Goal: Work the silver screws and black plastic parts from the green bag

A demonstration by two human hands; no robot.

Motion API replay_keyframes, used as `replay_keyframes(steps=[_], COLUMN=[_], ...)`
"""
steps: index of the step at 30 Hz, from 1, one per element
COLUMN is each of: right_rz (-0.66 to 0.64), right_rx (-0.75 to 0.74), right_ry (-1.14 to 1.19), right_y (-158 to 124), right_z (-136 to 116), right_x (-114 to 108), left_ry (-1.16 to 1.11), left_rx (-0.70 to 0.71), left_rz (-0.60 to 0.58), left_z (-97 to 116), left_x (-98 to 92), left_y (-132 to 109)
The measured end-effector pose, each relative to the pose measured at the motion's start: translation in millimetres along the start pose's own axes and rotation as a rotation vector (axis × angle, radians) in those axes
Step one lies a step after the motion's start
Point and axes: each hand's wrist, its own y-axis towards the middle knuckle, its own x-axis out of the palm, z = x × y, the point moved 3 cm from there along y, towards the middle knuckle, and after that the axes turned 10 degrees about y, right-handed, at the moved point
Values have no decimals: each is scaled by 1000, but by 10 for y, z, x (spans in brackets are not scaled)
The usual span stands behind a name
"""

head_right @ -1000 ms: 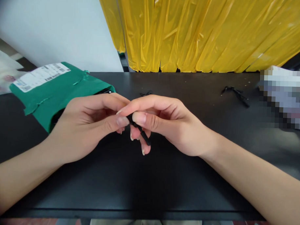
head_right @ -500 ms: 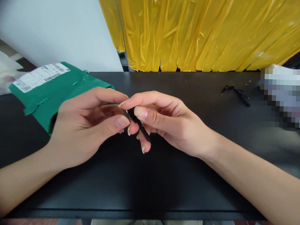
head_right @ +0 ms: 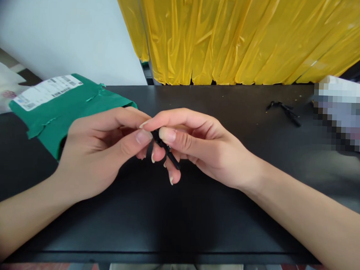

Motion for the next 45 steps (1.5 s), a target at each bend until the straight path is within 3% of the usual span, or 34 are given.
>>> replay_keyframes(steps=[5, 12, 17, 22, 28, 39, 45], right_rz=[-15, -13, -30, 14, 8, -25, -18], right_rx=[3, 18, 22, 9, 37, 6, 36], right_ry=[-21, 5, 5, 36, 46, 8, 28], right_y=[-13, -3, -20, -17, -24, -20, -23], right_z=[-5, -5, -17, -20, -15, -42, -42], right_x=[-1, -4, -2, 12, 15, 4, 0], left_ry=[-3, -216, -217, -229, -344, -207, -164], left_rx=[-32, -147, -117, -47, -94, 0, -54], left_rz=[25, -208, -247, -199, -217, -203, -147], left_z=[-17, -36, -49, -81, -83, 15, -52], left_x=[-21, -17, -47, -26, 22, -11, -22], left_y=[23, 54, 56, 68, 94, 77, 73])
